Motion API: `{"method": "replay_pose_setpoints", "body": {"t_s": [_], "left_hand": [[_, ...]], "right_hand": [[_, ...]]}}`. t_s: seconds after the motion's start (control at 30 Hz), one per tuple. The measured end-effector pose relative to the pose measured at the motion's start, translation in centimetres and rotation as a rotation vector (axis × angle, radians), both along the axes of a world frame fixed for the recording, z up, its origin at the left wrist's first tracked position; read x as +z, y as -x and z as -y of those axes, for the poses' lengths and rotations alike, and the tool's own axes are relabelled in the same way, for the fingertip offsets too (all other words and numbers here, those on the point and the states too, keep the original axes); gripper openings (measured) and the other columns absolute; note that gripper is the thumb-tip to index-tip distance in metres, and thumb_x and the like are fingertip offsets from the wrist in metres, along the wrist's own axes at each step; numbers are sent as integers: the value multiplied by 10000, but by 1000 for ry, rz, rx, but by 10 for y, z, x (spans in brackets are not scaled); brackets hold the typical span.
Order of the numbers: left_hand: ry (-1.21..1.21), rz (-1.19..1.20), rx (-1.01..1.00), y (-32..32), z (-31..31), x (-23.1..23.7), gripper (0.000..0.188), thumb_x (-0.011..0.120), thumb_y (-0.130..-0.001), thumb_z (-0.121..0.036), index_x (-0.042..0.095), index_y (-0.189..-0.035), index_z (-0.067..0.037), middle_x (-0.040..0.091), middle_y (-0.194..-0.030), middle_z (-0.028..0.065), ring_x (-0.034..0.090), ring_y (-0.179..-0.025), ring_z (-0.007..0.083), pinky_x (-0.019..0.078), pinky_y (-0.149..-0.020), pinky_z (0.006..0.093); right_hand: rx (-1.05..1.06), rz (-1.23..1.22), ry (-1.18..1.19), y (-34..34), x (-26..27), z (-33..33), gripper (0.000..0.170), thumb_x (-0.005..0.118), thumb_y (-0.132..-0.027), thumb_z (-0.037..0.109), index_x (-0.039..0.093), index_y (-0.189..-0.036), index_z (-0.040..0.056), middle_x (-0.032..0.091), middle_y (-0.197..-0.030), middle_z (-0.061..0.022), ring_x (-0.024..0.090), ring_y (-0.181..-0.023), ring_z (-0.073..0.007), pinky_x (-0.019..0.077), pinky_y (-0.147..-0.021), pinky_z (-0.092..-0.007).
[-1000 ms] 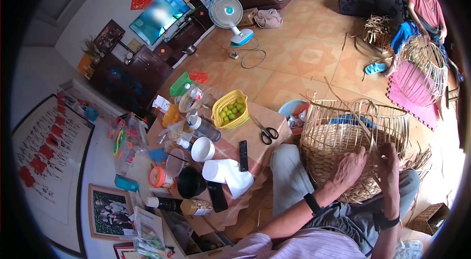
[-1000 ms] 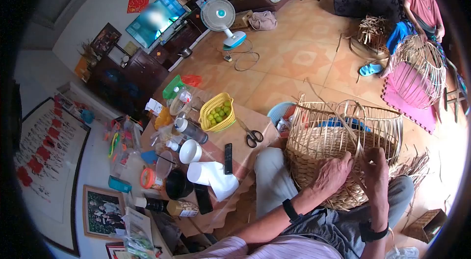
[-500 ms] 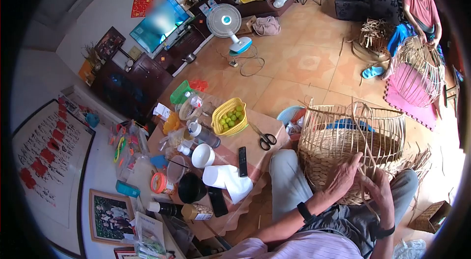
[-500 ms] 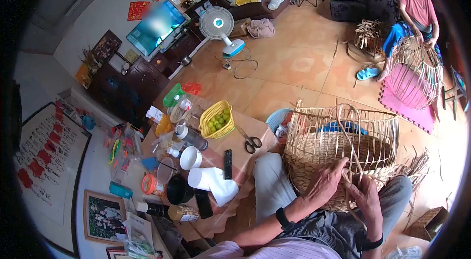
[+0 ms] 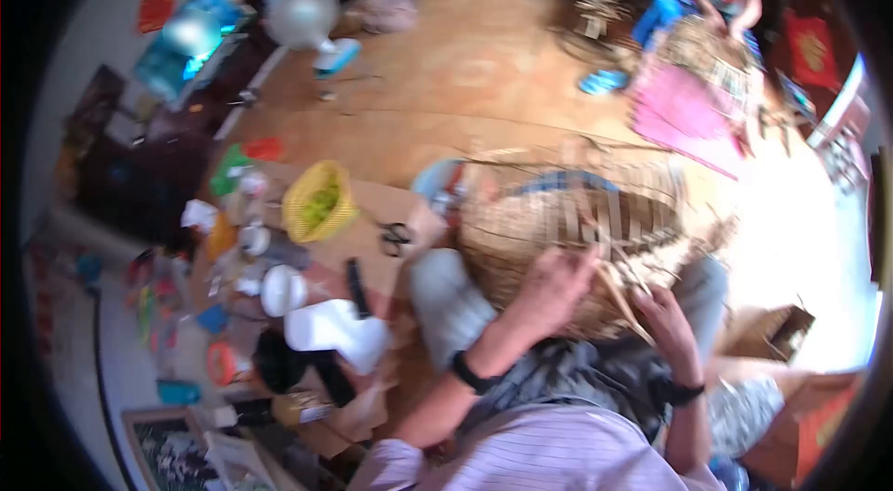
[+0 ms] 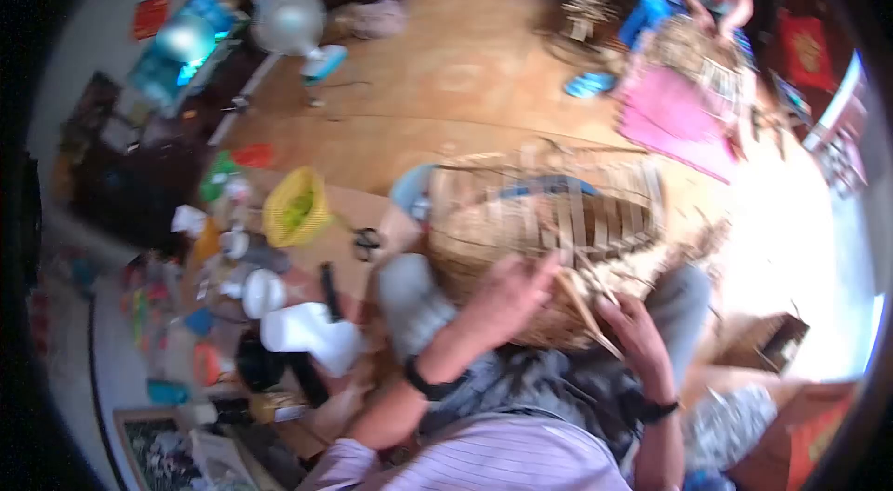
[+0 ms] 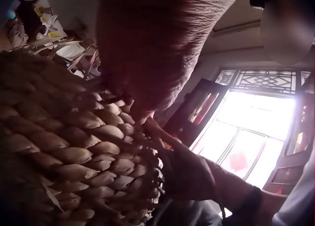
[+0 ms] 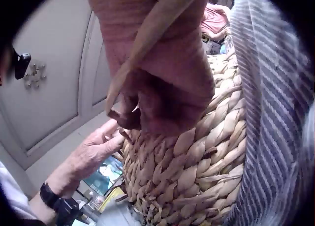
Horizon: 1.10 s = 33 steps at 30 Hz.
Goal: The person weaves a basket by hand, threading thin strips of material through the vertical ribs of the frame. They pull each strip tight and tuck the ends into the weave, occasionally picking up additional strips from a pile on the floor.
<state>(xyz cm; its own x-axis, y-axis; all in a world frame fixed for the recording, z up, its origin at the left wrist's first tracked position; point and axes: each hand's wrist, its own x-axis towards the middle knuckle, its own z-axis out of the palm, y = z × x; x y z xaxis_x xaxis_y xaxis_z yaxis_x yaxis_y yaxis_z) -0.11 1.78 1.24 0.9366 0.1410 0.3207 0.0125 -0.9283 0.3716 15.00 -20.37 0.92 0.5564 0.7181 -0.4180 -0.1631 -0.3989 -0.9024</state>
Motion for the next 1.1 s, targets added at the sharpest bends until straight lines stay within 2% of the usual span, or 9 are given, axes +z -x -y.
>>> {"method": "replay_pose_setpoints", "body": {"t_s": [0.07,0.17,0.2,0.43,0.63,0.77,0.93,1.03,1.1], "left_hand": [[33,207,-4,5,-6,12,565,671,-927,45,534,-1470,-30,745,-1012,185,735,-906,342,577,-870,467],[190,176,158,16,1,42,474,609,-904,94,637,-1358,-40,752,-1080,143,724,-1012,327,569,-942,463],[182,194,149,17,1,39,466,599,-909,98,643,-1352,-40,750,-1112,148,720,-1049,329,568,-957,456],[83,151,74,-9,19,22,502,563,-941,75,602,-1429,-32,715,-1253,182,678,-1184,344,515,-1078,477],[96,99,65,-13,20,11,491,711,-915,-18,624,-1397,-51,725,-1243,149,684,-1144,312,464,-1084,464],[94,136,115,-21,24,5,484,795,-860,-34,649,-1319,-83,750,-1123,113,710,-1042,298,455,-1047,466],[124,136,180,-27,28,5,364,820,-871,-82,661,-1197,-96,748,-986,85,722,-991,287,443,-1010,475],[161,126,188,-28,28,0,330,827,-882,-116,661,-1168,-119,750,-962,81,726,-970,281,439,-1000,466],[183,135,188,-28,28,-2,296,815,-891,-92,700,-1164,-114,750,-972,79,726,-965,286,458,-981,447]], "right_hand": [[-78,-160,-230,-22,-20,17,459,584,-1120,463,622,-864,83,652,-775,-6,509,-605,-74,479,-648,-290],[-398,-457,-719,-54,-54,62,458,443,-1154,530,539,-931,141,693,-877,-42,469,-502,-109,362,-500,-244],[-453,-604,-801,-61,-52,63,447,413,-1170,494,581,-1038,101,695,-1002,-59,523,-548,-148,442,-542,-261],[0,-283,-121,-11,-15,85,334,618,-1114,272,626,-1269,-24,737,-1157,-165,754,-910,-259,633,-757,-352],[-50,-504,-598,30,15,79,461,650,-1056,46,470,-1479,12,738,-1166,-191,779,-820,-306,650,-764,-381],[96,198,-502,26,43,42,354,755,-982,13,626,-1311,-1,691,-1209,-130,735,-1047,-224,601,-884,-321],[-154,345,-619,-2,61,14,182,785,-976,56,686,-1125,20,631,-1052,-58,628,-898,-118,525,-798,-265],[-142,604,-633,-32,69,17,129,705,-1043,105,685,-1124,7,624,-1047,-74,652,-886,-166,547,-786,-281],[-282,291,-834,-37,81,16,146,608,-1096,116,674,-1125,-11,615,-1049,-91,670,-850,-194,582,-746,-311]]}}
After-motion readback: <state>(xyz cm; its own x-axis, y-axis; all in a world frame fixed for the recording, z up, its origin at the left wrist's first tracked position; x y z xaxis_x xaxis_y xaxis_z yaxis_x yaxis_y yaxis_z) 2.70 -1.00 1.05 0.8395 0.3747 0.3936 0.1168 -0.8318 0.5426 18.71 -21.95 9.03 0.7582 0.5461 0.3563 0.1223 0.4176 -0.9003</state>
